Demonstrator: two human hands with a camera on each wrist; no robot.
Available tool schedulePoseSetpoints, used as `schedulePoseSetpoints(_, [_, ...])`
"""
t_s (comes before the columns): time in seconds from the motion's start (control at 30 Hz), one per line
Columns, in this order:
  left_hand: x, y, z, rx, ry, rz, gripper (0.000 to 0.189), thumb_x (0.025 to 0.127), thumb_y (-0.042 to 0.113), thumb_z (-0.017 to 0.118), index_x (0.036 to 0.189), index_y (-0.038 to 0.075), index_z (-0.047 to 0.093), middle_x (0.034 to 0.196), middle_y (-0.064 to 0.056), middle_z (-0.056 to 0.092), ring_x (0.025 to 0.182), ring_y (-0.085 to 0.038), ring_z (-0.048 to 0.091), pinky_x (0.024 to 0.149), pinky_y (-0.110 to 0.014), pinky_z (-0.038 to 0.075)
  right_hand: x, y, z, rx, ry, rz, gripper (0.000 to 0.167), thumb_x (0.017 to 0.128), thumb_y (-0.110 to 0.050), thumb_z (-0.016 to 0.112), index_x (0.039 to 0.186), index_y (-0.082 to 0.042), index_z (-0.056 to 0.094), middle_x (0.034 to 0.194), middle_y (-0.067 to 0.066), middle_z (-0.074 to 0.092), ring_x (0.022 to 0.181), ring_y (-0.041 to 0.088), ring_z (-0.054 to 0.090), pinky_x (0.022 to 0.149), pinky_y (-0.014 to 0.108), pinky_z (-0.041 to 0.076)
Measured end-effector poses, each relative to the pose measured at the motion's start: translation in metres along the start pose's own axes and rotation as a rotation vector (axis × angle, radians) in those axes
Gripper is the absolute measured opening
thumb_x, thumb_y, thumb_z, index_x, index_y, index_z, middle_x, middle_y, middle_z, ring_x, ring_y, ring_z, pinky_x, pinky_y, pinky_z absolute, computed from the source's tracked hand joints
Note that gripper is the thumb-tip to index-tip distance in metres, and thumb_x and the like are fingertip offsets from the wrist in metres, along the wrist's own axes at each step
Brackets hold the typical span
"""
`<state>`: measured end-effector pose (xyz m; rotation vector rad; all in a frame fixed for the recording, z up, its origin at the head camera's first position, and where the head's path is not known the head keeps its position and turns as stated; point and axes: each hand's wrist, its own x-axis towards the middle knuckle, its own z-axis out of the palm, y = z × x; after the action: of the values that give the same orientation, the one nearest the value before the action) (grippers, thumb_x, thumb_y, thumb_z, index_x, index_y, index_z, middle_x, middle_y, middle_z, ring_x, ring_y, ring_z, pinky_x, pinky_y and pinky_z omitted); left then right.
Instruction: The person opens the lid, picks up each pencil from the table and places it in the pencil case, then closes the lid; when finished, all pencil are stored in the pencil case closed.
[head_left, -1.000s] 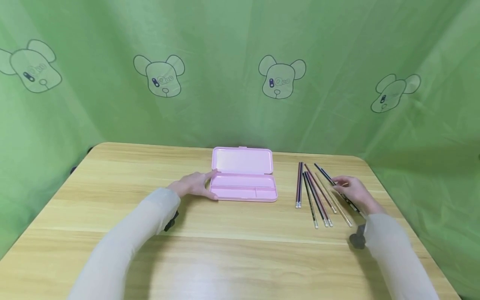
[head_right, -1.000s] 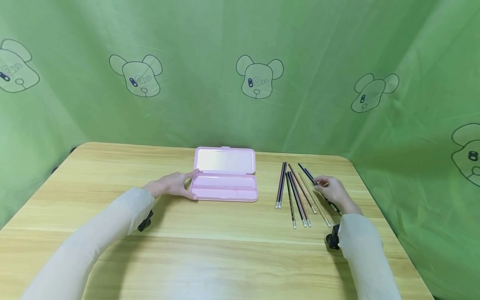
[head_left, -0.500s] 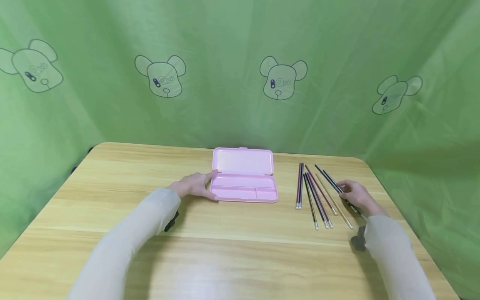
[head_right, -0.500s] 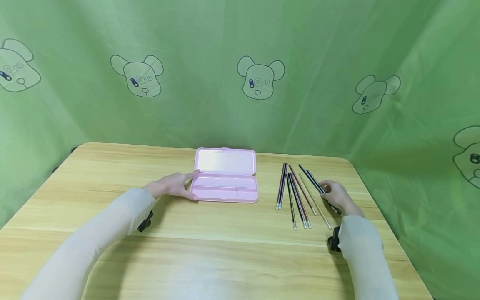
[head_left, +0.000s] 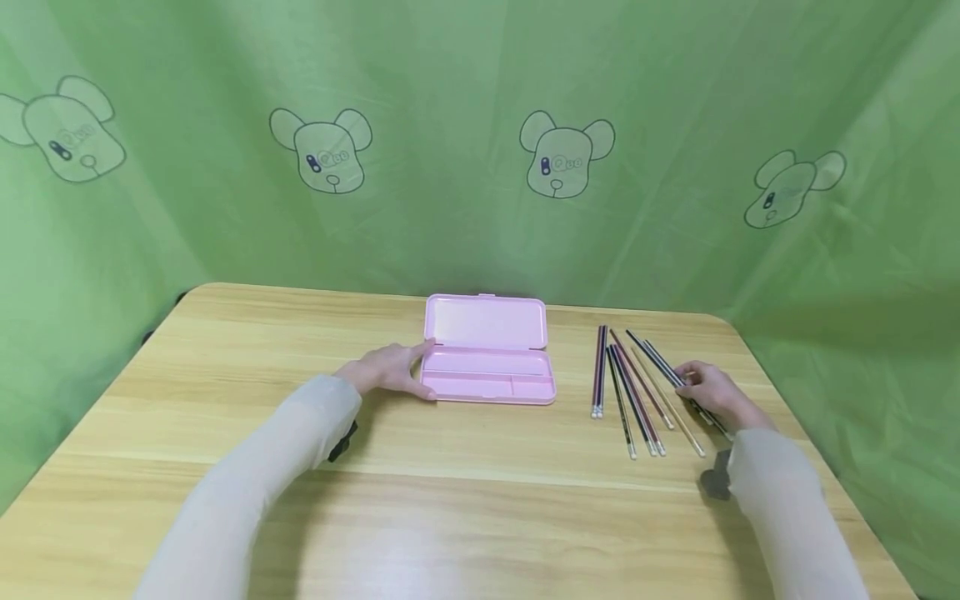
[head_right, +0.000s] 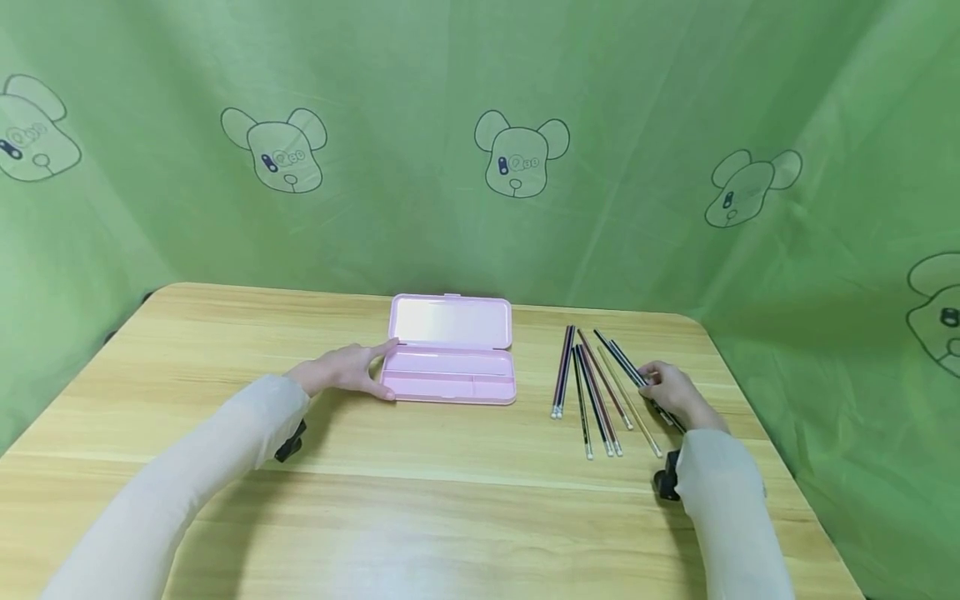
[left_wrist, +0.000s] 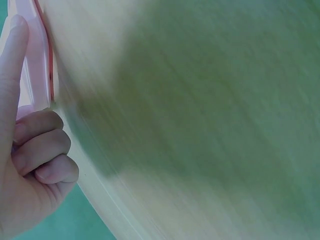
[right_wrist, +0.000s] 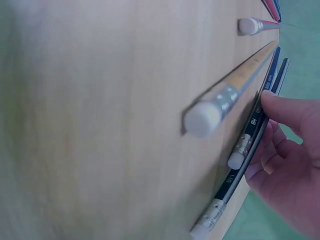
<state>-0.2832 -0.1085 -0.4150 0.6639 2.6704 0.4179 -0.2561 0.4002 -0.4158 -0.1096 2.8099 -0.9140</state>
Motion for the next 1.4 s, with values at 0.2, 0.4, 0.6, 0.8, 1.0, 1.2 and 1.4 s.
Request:
schedulePoseSetpoints(0.2, [0.001,-0.001,0.000,0.008,0.002,0.005,0.104,0.069,0.059,0.068,0.147,0.014,0.016,0.129,-0.027,0.046,0.117,-0.035,0.048,0.094,-0.045,0.042,-0.001,0.002,-0.002,0.013,-0.001,-0.035,0.036,0.085,-0.001,0.054,0.114,0.019,0.044,0.084,0.013,0.054,0.075,0.015,0.050,0.065,0.026,0.044])
schedulePoseSetpoints(0.4, [0.001,-0.001,0.001,0.002,0.003,0.004,0.104,0.069,0.059,0.068,0.147,0.015,0.016,0.131,-0.027,0.045,0.119,-0.035,0.047,0.096,-0.044,0.041,0.000,-0.008,-0.004,-0.048,0.008,-0.086,0.037,0.089,-0.007,0.054,0.119,0.015,0.047,0.100,0.027,0.057,0.089,0.032,0.054,0.072,0.033,0.047])
schedulePoseSetpoints(0.6, [0.000,0.000,-0.002,0.001,-0.002,0.003,0.103,0.070,0.057,0.069,0.147,0.015,0.016,0.131,-0.027,0.045,0.119,-0.035,0.046,0.097,-0.045,0.040,0.005,-0.031,0.004,-0.023,-0.007,-0.122,0.038,0.092,-0.008,0.051,0.122,0.014,0.046,0.107,0.031,0.055,0.095,0.039,0.054,0.074,0.035,0.050])
schedulePoseSetpoints(0.8, [-0.001,0.000,-0.003,-0.008,-0.011,0.004,0.104,0.070,0.057,0.069,0.147,0.014,0.015,0.133,-0.027,0.044,0.121,-0.035,0.045,0.099,-0.044,0.038,0.015,-0.050,0.013,-0.015,-0.031,-0.165,0.037,0.093,-0.007,0.048,0.125,0.013,0.045,0.110,0.031,0.053,0.102,0.044,0.050,0.086,0.050,0.044])
schedulePoseSetpoints(1.0, [0.000,-0.002,-0.002,-0.024,-0.010,0.008,0.104,0.070,0.057,0.069,0.147,0.014,0.014,0.135,-0.026,0.041,0.123,-0.036,0.043,0.100,-0.045,0.037,0.023,-0.062,0.025,0.006,-0.057,-0.180,0.038,0.094,-0.005,0.046,0.127,0.013,0.043,0.122,0.035,0.046,0.108,0.047,0.045,0.092,0.056,0.039])
schedulePoseSetpoints(1.2, [0.001,-0.002,-0.001,-0.019,-0.011,0.005,0.104,0.070,0.058,0.068,0.147,0.015,0.014,0.136,-0.025,0.040,0.123,-0.035,0.042,0.100,-0.045,0.037,0.029,-0.075,0.036,0.022,-0.067,-0.211,0.037,0.094,-0.005,0.046,0.128,0.011,0.044,0.130,0.036,0.038,0.117,0.050,0.038,0.096,0.058,0.034])
schedulePoseSetpoints(1.4, [0.000,-0.001,-0.002,-0.034,-0.019,0.006,0.105,0.070,0.056,0.069,0.147,0.014,0.013,0.137,-0.026,0.039,0.124,-0.036,0.041,0.101,-0.045,0.036,0.037,-0.091,0.049,0.005,-0.053,-0.276,0.036,0.094,-0.006,0.047,0.127,0.008,0.047,0.126,0.034,0.045,0.116,0.047,0.041,0.096,0.057,0.034])
